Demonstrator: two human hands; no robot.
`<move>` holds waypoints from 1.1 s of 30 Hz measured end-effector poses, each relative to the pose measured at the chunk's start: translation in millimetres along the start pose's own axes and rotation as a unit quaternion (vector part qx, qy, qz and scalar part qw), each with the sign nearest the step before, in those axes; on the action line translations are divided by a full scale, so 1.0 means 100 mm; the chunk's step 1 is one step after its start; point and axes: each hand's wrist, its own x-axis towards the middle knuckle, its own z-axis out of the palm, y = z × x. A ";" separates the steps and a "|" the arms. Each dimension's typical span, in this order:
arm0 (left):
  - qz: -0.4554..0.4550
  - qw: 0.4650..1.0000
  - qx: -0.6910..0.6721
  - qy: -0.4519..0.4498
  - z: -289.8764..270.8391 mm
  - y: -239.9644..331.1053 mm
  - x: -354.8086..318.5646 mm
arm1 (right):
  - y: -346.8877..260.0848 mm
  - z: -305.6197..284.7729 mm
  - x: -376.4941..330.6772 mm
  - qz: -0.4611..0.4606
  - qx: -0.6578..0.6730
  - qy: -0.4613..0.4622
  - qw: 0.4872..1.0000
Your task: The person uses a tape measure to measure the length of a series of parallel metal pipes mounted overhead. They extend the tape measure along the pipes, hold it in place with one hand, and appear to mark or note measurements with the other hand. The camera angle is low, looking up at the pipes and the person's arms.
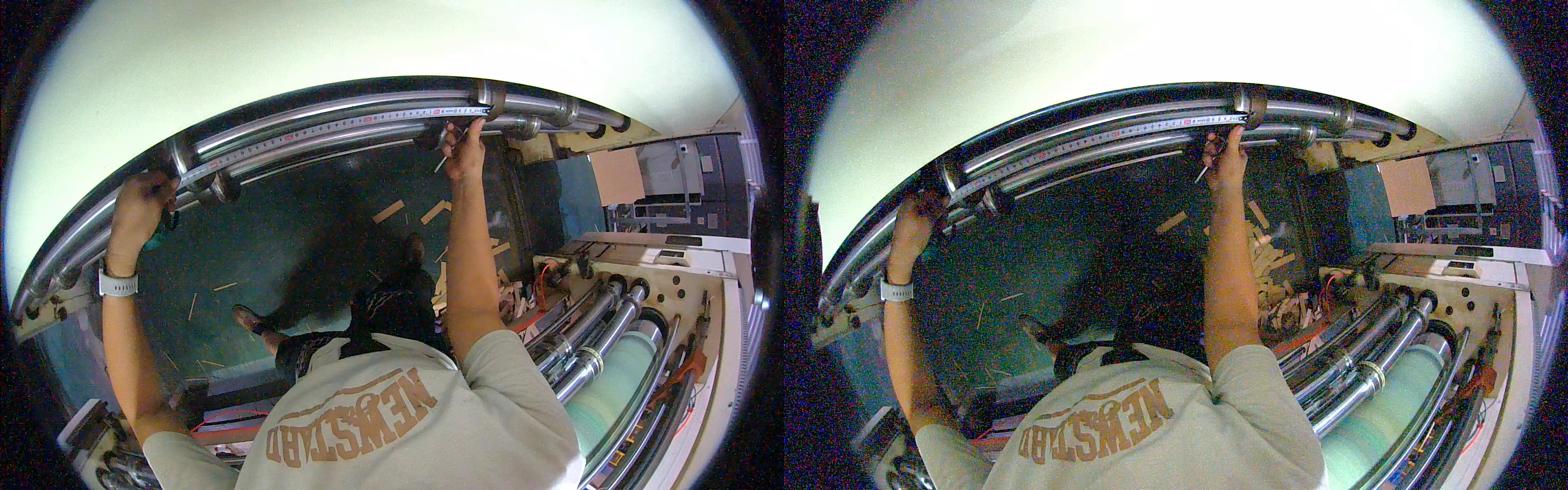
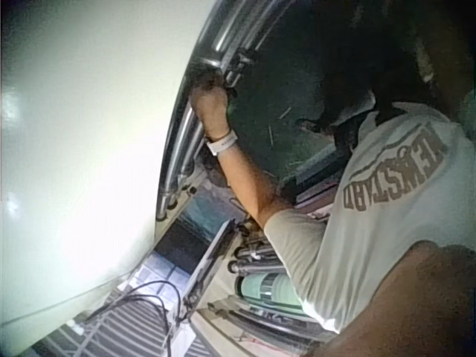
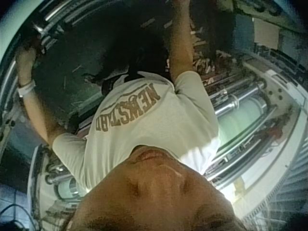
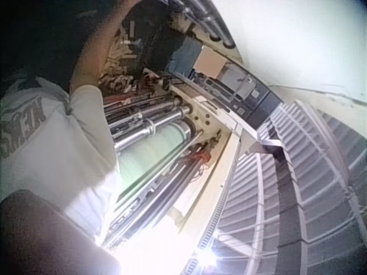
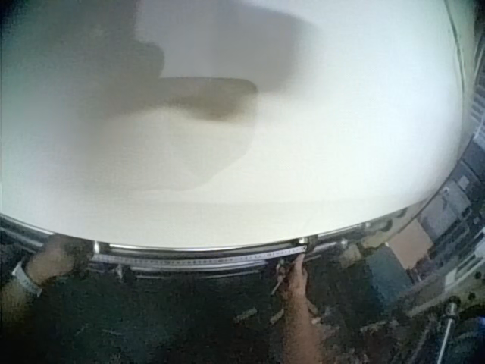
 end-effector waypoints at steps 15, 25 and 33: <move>0.032 0.999 0.022 0.007 -0.04 0.02 -0.01 | -0.03 0.05 -0.04 0.002 -0.015 0.013 1.000; 0.043 0.998 0.039 0.003 0.03 -0.15 0.00 | 0.00 0.04 -0.01 0.009 -0.026 0.029 0.999; 0.015 1.000 -0.020 0.007 -0.01 -0.11 -0.01 | -0.10 0.00 -0.06 -0.074 -0.156 0.112 0.979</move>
